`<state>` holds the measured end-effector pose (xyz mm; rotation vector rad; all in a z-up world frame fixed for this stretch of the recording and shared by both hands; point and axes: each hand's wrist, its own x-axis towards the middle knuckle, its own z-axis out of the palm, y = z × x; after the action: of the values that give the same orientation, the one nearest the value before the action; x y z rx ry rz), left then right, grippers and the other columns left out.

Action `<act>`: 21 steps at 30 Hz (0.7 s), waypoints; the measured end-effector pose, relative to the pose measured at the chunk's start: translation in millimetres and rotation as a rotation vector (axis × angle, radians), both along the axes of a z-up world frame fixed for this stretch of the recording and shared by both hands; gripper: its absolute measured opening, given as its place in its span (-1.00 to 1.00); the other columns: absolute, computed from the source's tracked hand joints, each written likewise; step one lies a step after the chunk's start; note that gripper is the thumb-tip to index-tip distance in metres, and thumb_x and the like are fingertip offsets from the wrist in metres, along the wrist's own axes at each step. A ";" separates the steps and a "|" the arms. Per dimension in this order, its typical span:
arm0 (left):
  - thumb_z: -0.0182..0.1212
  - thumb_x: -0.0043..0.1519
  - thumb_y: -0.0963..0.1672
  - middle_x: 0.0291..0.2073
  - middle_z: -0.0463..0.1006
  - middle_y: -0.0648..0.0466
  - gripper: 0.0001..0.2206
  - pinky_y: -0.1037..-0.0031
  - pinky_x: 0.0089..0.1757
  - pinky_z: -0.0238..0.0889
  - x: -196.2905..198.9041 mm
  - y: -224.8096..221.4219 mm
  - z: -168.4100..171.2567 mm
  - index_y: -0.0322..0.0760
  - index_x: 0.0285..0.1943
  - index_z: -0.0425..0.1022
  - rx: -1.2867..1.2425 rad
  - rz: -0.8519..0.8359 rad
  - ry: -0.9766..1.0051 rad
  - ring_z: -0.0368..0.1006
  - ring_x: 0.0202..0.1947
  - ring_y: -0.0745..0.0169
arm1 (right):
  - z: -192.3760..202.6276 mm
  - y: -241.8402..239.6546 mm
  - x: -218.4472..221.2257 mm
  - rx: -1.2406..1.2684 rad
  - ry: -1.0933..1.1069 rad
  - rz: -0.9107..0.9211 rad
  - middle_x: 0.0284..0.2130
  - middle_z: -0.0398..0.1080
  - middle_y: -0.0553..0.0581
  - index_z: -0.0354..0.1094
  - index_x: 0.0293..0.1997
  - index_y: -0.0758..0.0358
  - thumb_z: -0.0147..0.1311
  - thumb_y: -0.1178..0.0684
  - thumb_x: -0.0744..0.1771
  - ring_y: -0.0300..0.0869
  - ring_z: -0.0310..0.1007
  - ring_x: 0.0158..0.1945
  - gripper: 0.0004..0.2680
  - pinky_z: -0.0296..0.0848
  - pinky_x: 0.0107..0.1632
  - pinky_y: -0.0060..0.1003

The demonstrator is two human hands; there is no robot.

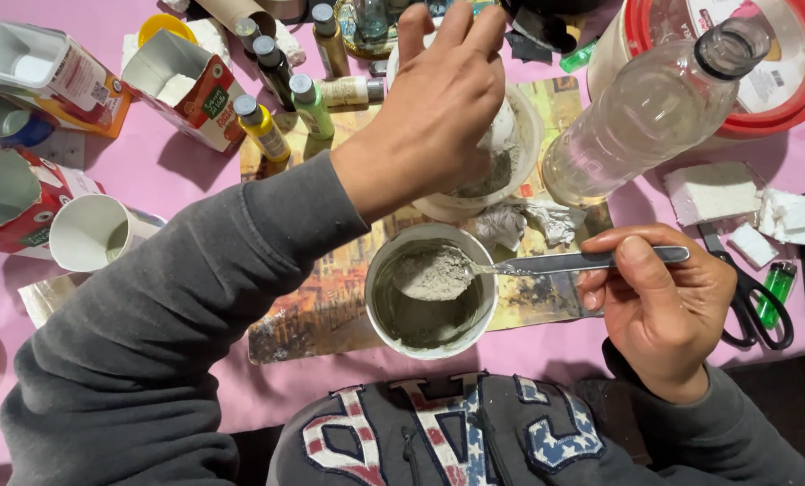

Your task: Mixing a gray paste with white powder and liquid in a container using a spoon.

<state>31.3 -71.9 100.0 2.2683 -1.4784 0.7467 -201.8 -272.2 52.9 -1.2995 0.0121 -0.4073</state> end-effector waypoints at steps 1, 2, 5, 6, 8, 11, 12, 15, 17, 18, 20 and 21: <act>0.42 -0.26 -0.12 0.10 0.33 -0.21 -0.64 0.05 0.11 -0.02 2.1 3.1 -1.4 -0.44 -0.33 0.50 0.001 -0.062 -0.036 0.21 0.16 -0.16 | -1.1 -0.1 -1.1 -0.005 -0.003 0.002 -0.40 0.43 0.32 0.39 -0.05 0.65 0.00 0.18 0.52 -0.15 0.47 -0.40 -0.81 0.41 -0.34 -0.35; 0.42 -0.26 -0.12 0.10 0.33 -0.21 -0.64 0.05 0.11 -0.02 -1.2 6.1 4.1 -0.44 -0.33 0.50 -0.001 -0.059 -0.039 0.21 0.16 -0.16 | 0.0 0.1 0.2 -0.007 -0.006 0.005 -0.40 0.43 0.32 0.39 -0.05 0.65 0.00 0.18 0.52 -0.15 0.47 -0.40 -0.81 0.41 -0.34 -0.35; 0.43 -0.26 -0.11 0.02 0.37 -0.11 -0.52 -0.01 0.07 -0.08 -7.4 14.3 12.1 -0.50 -0.17 0.52 0.015 -0.105 0.008 0.23 0.10 -0.09 | 2.4 1.3 0.8 -0.011 -0.004 0.002 -0.35 0.45 0.34 0.38 -0.06 0.64 -0.01 0.18 0.51 -0.14 0.47 -0.40 -0.81 0.41 -0.31 -0.33; 0.45 -0.21 -0.11 0.05 0.37 -0.08 -0.53 0.01 0.11 -0.10 -5.8 16.4 10.4 -0.49 -0.14 0.51 0.008 -0.096 -0.017 0.24 0.15 -0.04 | 3.0 1.2 1.1 -0.006 0.005 0.003 -0.33 0.46 0.34 0.38 -0.07 0.63 -0.02 0.18 0.50 -0.14 0.48 -0.40 -0.82 0.42 -0.30 -0.31; 0.47 -0.17 -0.11 0.09 0.37 -0.06 -0.53 0.03 0.16 -0.11 -5.1 21.1 8.0 -0.48 -0.10 0.50 0.001 -0.087 -0.038 0.24 0.19 0.01 | 3.5 1.8 0.9 -0.001 0.018 0.004 -0.30 0.46 0.35 0.38 -0.07 0.63 -0.02 0.18 0.49 -0.13 0.48 -0.39 -0.82 0.42 -0.28 -0.29; 0.48 -0.19 -0.09 0.15 0.37 -0.07 -0.49 0.01 0.20 -0.15 -0.4 27.8 9.1 -0.51 -0.10 0.50 -0.051 -0.118 -0.041 0.23 0.23 0.00 | 3.2 3.3 3.0 -0.001 0.021 0.006 -0.30 0.47 0.35 0.38 -0.07 0.63 -0.02 0.18 0.49 -0.13 0.48 -0.39 -0.82 0.43 -0.27 -0.28; 0.49 -0.19 -0.09 0.17 0.36 -0.08 -0.49 0.04 0.21 -0.14 2.0 29.6 7.0 -0.50 -0.11 0.50 -0.049 -0.099 -0.036 0.22 0.24 -0.02 | 2.8 3.0 1.9 -0.004 0.022 0.011 -0.31 0.47 0.36 0.38 -0.07 0.63 -0.01 0.19 0.49 -0.13 0.47 -0.40 -0.82 0.43 -0.28 -0.29; 0.54 -0.19 -0.04 0.18 0.36 -0.09 -0.46 0.06 0.20 -0.13 5.3 34.4 8.2 -0.49 -0.12 0.49 -0.061 -0.075 -0.022 0.22 0.25 -0.06 | 2.4 1.9 3.8 -0.011 0.002 0.008 -0.33 0.46 0.36 0.39 -0.06 0.64 -0.01 0.19 0.51 -0.14 0.47 -0.40 -0.82 0.42 -0.31 -0.31; 0.60 -0.18 0.01 0.17 0.36 -0.10 -0.41 0.04 0.18 -0.13 3.4 38.0 4.4 -0.51 -0.13 0.47 -0.078 -0.058 0.004 0.22 0.24 -0.08 | 4.2 0.7 3.8 -0.019 -0.001 0.009 -0.35 0.46 0.36 0.39 -0.06 0.64 -0.01 0.19 0.51 -0.14 0.46 -0.41 -0.81 0.41 -0.32 -0.32; 0.63 -0.17 0.03 0.15 0.38 -0.08 -0.42 0.04 0.16 -0.13 4.8 39.5 2.6 -0.45 -0.18 0.46 -0.083 -0.050 0.042 0.23 0.21 -0.06 | 5.4 0.8 5.3 -0.021 0.000 0.002 -0.33 0.46 0.36 0.39 -0.06 0.64 -0.01 0.19 0.51 -0.14 0.47 -0.40 -0.81 0.41 -0.33 -0.32; 0.67 -0.17 0.04 0.14 0.39 -0.07 -0.44 0.03 0.13 -0.12 9.4 41.6 -5.1 -0.38 -0.23 0.45 -0.090 -0.040 0.080 0.25 0.17 -0.05 | 8.9 1.5 6.5 -0.024 0.003 -0.004 -0.32 0.46 0.36 0.38 -0.07 0.64 -0.01 0.18 0.51 -0.14 0.47 -0.40 -0.81 0.40 -0.34 -0.32; 0.65 -0.15 0.04 0.17 0.37 -0.08 -0.44 0.04 0.14 -0.12 12.6 42.3 -11.3 -0.39 -0.19 0.44 -0.114 -0.062 0.087 0.23 0.18 -0.05 | 11.1 2.2 6.2 -0.023 0.017 -0.012 -0.31 0.46 0.36 0.38 -0.08 0.63 -0.01 0.18 0.50 -0.14 0.46 -0.40 -0.81 0.40 -0.33 -0.31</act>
<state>43.8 -29.5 88.7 2.1332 -1.4230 0.6871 -195.6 -270.0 64.0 -1.3256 0.0296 -0.4077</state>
